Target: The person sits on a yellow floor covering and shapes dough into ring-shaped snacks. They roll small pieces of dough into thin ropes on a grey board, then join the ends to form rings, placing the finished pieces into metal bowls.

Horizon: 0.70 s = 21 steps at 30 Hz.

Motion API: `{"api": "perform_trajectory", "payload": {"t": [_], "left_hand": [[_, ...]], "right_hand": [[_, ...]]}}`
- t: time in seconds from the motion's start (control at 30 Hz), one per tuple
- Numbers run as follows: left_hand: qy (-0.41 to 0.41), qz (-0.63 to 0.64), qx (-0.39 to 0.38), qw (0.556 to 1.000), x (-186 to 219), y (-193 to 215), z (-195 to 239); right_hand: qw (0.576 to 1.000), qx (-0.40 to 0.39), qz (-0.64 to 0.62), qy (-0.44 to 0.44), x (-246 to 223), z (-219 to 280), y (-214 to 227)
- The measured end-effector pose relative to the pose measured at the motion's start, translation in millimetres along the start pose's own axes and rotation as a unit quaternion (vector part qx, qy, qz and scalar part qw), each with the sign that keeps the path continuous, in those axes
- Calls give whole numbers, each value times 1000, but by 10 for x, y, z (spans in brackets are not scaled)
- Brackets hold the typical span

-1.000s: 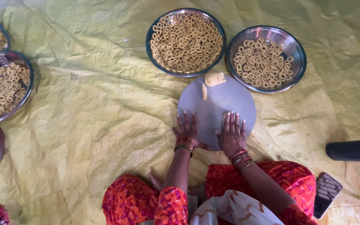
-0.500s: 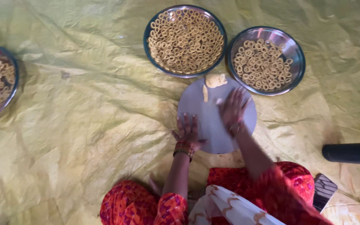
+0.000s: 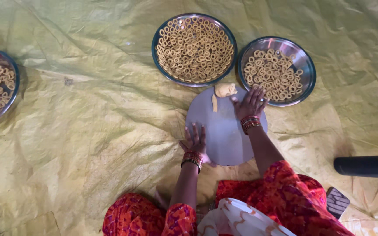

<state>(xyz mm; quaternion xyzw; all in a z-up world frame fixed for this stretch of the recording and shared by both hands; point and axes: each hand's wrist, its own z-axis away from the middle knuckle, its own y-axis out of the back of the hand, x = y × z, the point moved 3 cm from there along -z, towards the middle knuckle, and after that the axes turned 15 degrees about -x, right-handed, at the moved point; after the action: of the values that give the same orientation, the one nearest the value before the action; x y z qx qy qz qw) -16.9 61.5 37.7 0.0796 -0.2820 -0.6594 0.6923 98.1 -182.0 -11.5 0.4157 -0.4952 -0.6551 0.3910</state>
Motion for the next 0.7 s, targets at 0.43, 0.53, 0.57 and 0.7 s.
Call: {"api": "perform_trajectory", "payload": {"t": [0.43,0.53,0.57,0.7], "left_hand": [[-15,-10,-13,1000,-120,-122,-397],[-19,-7,43,999,-184,-266,-651],[-24,-9,76,997,-195,-291,-725],[-28,-2,113,993,-200,-323,-781]], "right_hand": [[984,-162,33,70,-156,1458,35],[993,-104,4,51,-101,853,200],[995,-89,-2,40,-54,687,232],[998,-28,14,48,-26,667,111]]}}
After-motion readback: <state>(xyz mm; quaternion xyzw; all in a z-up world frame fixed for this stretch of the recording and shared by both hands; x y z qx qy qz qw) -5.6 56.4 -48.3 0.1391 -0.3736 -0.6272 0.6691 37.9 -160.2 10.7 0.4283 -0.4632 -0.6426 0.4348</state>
